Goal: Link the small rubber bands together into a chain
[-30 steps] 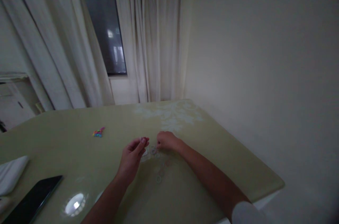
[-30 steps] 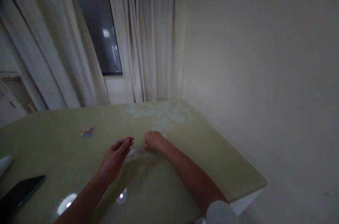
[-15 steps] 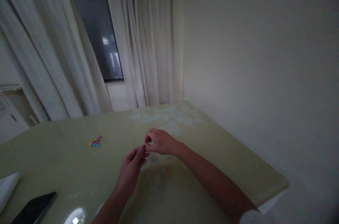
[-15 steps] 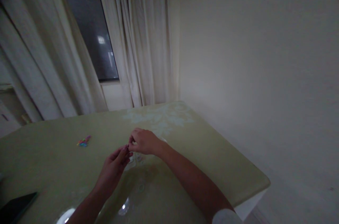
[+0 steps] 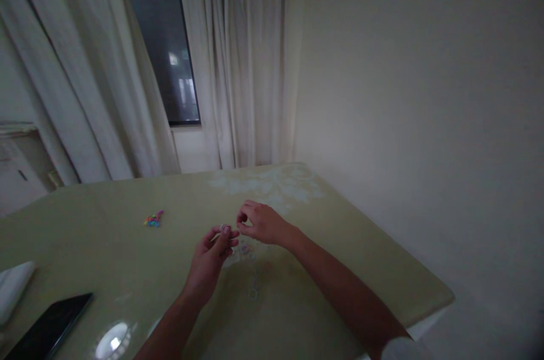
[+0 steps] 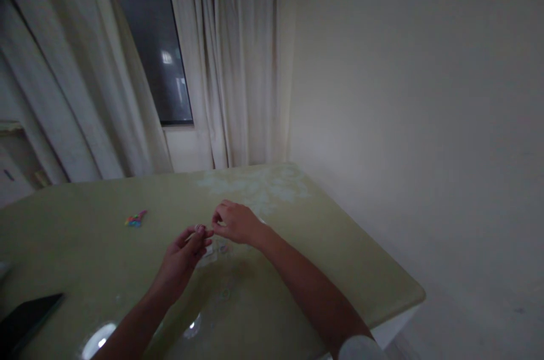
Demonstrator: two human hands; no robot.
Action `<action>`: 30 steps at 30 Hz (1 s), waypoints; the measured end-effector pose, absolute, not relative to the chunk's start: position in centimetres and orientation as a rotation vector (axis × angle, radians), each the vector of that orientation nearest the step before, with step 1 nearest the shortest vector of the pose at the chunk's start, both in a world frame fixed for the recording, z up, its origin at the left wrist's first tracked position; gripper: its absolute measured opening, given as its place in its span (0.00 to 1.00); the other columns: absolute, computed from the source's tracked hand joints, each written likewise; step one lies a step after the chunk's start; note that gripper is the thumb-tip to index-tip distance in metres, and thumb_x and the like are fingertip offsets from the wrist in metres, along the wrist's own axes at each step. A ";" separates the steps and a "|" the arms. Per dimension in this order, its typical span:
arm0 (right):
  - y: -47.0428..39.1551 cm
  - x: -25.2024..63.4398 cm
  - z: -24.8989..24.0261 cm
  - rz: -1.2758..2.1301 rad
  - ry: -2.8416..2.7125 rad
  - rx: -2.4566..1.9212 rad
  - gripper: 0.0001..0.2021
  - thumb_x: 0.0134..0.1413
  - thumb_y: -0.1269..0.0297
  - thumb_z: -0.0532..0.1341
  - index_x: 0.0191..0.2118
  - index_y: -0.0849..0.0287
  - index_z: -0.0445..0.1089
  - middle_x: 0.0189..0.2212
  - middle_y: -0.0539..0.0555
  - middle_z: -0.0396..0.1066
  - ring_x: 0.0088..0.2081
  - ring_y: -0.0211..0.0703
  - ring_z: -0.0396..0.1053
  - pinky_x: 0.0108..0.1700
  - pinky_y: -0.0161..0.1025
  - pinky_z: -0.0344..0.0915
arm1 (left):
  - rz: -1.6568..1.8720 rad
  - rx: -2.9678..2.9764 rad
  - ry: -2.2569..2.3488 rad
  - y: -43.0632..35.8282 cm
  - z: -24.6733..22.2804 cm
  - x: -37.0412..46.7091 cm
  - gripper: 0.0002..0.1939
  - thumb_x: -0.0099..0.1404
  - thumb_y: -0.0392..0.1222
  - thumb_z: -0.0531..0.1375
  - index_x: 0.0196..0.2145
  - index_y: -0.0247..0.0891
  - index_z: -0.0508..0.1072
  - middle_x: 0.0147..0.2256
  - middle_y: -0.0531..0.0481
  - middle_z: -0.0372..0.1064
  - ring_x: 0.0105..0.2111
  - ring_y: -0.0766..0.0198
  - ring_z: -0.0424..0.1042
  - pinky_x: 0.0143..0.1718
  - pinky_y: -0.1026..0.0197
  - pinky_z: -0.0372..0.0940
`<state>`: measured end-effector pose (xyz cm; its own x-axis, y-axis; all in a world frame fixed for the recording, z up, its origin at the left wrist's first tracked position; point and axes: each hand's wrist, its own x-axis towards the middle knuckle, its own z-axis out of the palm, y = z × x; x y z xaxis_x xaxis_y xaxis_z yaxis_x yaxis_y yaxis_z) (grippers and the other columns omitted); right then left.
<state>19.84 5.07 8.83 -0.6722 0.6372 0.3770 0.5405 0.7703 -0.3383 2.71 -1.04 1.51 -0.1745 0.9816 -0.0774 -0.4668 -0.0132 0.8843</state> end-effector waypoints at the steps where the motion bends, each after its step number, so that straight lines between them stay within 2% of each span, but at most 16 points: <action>1: 4.9 20.3 8.4 0.273 -2.503 -0.916 0.02 0.61 0.69 0.65 0.38 0.62 0.74 0.38 0.53 0.72 0.38 0.40 0.69 0.40 0.35 0.60 | 1.517 0.718 0.997 -0.9 1.5 2.6 0.25 0.46 0.52 0.78 0.36 0.38 0.75 0.36 0.47 0.81 0.30 0.65 0.78 0.31 0.67 0.69; 6: 3.1 23.0 4.4 0.323 -2.662 -1.104 0.04 0.62 0.68 0.64 0.40 0.60 0.77 0.40 0.55 0.73 0.38 0.42 0.71 0.39 0.36 0.61 | 1.585 0.706 1.049 -0.5 1.2 2.6 0.25 0.43 0.53 0.79 0.33 0.37 0.77 0.38 0.44 0.82 0.34 0.63 0.78 0.32 0.67 0.67; 11: 2.6 23.4 1.4 0.338 -2.557 -1.109 0.08 0.66 0.66 0.62 0.48 0.57 0.77 0.45 0.56 0.73 0.45 0.44 0.72 0.45 0.37 0.64 | 1.584 0.747 1.074 -0.7 1.3 2.9 0.27 0.45 0.56 0.78 0.38 0.36 0.82 0.41 0.41 0.81 0.37 0.61 0.77 0.36 0.65 0.68; 14: 3.0 22.3 0.5 0.294 -2.550 -1.087 0.09 0.66 0.65 0.62 0.49 0.57 0.76 0.46 0.57 0.73 0.46 0.45 0.72 0.46 0.37 0.64 | 1.569 0.769 1.071 -0.8 1.4 2.9 0.28 0.45 0.58 0.77 0.38 0.36 0.83 0.41 0.41 0.81 0.38 0.59 0.77 0.37 0.63 0.67; 20: 3.6 20.9 -0.8 0.239 -2.557 -1.097 0.06 0.67 0.66 0.61 0.45 0.59 0.76 0.43 0.56 0.72 0.44 0.44 0.71 0.45 0.37 0.64 | 1.554 0.749 1.004 -0.9 1.3 3.1 0.24 0.43 0.53 0.79 0.34 0.37 0.81 0.36 0.47 0.80 0.36 0.63 0.77 0.35 0.66 0.66; 30: 3.8 23.3 0.4 0.382 -2.336 -1.122 0.04 0.67 0.69 0.60 0.43 0.61 0.73 0.43 0.56 0.72 0.45 0.43 0.70 0.49 0.38 0.63 | 1.547 0.746 0.949 -0.8 1.0 3.1 0.25 0.48 0.57 0.77 0.37 0.36 0.81 0.37 0.44 0.80 0.35 0.63 0.76 0.36 0.65 0.67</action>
<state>23.27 3.78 0.38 -0.5242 0.7858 0.3281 0.6405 0.6177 -0.4562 3.14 -0.75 0.96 -0.1817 0.9828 -0.0325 -0.4748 -0.0588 0.8781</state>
